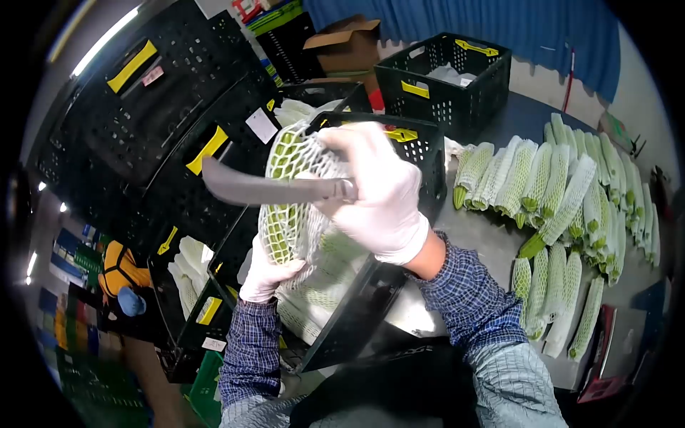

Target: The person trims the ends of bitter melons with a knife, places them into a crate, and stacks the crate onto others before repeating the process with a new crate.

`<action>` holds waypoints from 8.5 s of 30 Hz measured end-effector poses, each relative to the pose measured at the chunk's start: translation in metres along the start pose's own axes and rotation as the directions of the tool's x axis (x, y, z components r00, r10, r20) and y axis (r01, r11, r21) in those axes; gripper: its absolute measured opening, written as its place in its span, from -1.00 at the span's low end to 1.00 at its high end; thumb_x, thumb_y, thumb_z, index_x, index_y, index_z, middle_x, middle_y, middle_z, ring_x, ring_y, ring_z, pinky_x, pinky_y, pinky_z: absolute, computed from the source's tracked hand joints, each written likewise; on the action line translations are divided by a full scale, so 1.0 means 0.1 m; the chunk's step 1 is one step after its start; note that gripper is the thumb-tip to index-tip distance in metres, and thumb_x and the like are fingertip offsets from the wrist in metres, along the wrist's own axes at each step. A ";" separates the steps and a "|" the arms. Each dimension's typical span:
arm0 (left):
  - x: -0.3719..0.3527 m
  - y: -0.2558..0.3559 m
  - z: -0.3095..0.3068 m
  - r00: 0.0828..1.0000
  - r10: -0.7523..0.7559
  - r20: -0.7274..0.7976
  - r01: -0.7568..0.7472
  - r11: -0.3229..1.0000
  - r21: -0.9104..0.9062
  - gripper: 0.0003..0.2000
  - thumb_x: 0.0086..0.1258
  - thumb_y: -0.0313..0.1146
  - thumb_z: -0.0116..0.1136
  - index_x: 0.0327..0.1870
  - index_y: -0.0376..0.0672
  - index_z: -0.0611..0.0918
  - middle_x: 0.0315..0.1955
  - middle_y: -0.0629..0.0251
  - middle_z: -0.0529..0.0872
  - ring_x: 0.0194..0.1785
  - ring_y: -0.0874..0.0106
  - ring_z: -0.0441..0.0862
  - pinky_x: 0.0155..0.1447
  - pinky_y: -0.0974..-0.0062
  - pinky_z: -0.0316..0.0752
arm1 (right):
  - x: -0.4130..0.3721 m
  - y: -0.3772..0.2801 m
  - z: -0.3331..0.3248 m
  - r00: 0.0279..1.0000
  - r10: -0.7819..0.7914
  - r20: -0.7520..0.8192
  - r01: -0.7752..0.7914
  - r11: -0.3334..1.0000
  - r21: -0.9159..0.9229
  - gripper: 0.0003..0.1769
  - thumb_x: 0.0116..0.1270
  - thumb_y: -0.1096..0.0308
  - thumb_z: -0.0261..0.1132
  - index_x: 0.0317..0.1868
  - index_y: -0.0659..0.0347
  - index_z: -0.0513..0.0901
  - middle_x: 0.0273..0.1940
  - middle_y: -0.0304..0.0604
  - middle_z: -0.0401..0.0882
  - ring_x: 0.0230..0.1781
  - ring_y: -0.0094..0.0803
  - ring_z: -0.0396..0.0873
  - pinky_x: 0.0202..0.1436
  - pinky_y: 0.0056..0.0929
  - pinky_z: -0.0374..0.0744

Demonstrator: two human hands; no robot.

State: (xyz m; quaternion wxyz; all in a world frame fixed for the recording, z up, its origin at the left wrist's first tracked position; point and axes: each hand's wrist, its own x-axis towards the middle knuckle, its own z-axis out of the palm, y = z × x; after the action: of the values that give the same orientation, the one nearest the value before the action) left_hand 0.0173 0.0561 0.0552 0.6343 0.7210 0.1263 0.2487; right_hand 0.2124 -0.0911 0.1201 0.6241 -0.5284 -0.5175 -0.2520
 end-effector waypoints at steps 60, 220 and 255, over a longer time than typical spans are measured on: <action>-0.12 0.10 0.04 0.981 -0.175 0.086 0.195 0.880 -0.433 -0.21 0.06 -0.31 0.55 0.34 -0.34 0.41 0.10 0.05 0.65 0.11 0.31 0.67 0.22 0.36 0.61 | -0.79 -0.29 0.37 0.808 0.205 0.552 -0.535 0.647 0.543 -0.36 0.27 0.44 0.39 0.32 0.50 0.41 -0.39 -0.01 0.66 -0.45 -0.41 0.65 -0.40 -0.48 0.55; -0.21 -2.33 5.37 0.803 -0.143 0.578 0.069 0.986 0.149 0.13 0.10 -0.03 0.55 0.49 -0.51 0.02 0.26 -0.40 0.26 0.35 -0.15 0.30 0.44 0.14 0.25 | -2.76 0.09 -4.65 0.594 0.677 -0.434 -0.451 -0.166 -0.877 -0.38 0.25 -0.01 0.39 0.23 0.17 0.59 -0.06 -0.04 0.72 -0.06 -0.14 0.70 -0.05 -0.31 0.64; 0.06 -1.31 5.27 0.330 -0.124 0.936 0.894 0.359 -0.268 -0.57 0.64 -0.11 -0.17 0.28 -0.30 0.38 0.04 0.02 0.64 0.09 0.24 0.64 0.21 0.33 0.59 | -3.16 -0.73 -3.56 -0.110 0.964 -0.242 -0.851 0.035 0.524 0.07 0.09 0.63 0.44 0.58 0.20 0.07 0.34 -0.12 0.42 0.09 -0.46 0.55 0.04 -0.48 0.60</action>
State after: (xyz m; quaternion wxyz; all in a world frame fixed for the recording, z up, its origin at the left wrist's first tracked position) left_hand 0.3138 -0.3681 -0.1098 0.8976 0.2912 -0.0384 -0.3287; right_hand 0.1781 -0.5147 -0.1055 0.7852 -0.5710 0.1757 0.1627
